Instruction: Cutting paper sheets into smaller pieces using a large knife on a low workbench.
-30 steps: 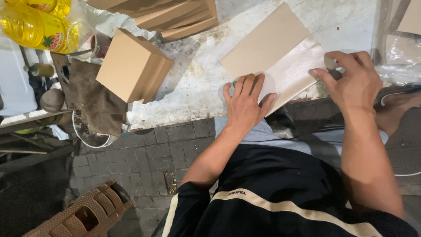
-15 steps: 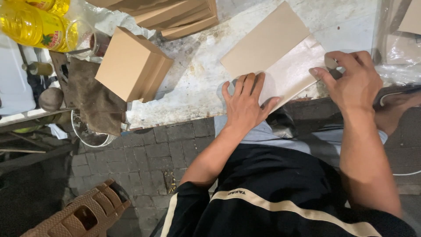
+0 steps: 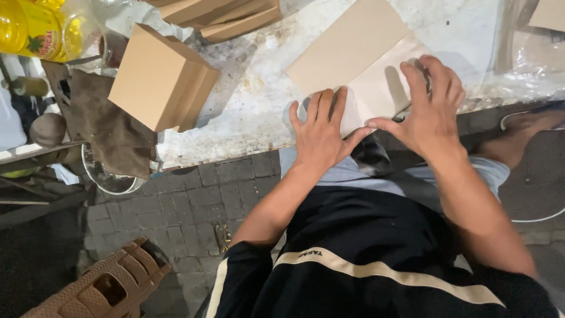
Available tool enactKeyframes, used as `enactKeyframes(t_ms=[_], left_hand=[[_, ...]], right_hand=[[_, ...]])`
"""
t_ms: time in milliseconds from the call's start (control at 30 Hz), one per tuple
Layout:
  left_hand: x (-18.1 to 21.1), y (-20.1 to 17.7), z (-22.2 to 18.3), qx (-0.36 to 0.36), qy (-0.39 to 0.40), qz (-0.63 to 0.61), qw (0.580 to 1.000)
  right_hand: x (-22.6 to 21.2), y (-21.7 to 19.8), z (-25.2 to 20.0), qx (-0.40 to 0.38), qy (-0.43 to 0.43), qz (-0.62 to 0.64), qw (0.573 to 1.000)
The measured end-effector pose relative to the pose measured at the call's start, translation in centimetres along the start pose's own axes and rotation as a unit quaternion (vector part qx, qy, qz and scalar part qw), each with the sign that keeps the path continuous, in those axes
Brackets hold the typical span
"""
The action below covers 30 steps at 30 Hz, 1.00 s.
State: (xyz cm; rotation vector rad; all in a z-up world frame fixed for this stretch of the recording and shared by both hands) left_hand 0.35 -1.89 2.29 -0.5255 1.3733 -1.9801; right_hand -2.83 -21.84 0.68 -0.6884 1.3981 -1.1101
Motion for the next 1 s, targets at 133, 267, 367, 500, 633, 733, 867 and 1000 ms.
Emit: enactKeyframes(t_ms=[133, 267, 367, 500, 633, 733, 867, 1000], left_hand=[[-0.1, 0.3, -0.3, -0.012, 0.008, -0.007, 1.000], [0.0, 0.4, -0.5, -0.036, 0.011, -0.003, 0.999], [0.2, 0.7, -0.7, -0.049, 0.010, 0.002, 0.999], [0.6, 0.8, -1.1, -0.030, -0.010, -0.021, 0.999], [0.7, 0.7, -0.9, -0.013, -0.008, -0.023, 1.000], [0.0, 1.4, 0.4, -0.032, -0.032, -0.045, 0.998], [0.0, 3.3, 2.0, -0.021, -0.041, -0.058, 0.997], [0.3, 6.0, 3.2, -0.040, -0.052, -0.134, 0.989]], right_hand=[[0.1, -1.8, 2.5, -0.063, 0.037, -0.001, 0.997], [-0.3, -4.9, 4.4, -0.157, 0.198, 0.072, 0.965], [0.6, -5.5, 5.0, -0.125, 0.208, 0.105, 0.964], [5.6, -3.3, 4.1, 0.069, 0.006, 0.164, 0.984], [7.7, -1.4, 3.5, 0.098, 0.036, 0.185, 0.977], [5.9, -1.7, 2.5, 0.123, 0.020, 0.227, 0.966], [2.3, -1.8, 0.4, 0.082, -0.018, 0.134, 0.987], [1.3, -0.4, -0.2, 0.036, -0.032, 0.033, 0.998]])
Point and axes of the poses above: each hand's wrist, its own z-axis towards the middle knuckle, its own y-axis out of the palm, x = y × z, the point moved 1 cm from there along z, towards the middle knuckle, and after that the axes turned 15 degrees about y, right-handed, at the moved point
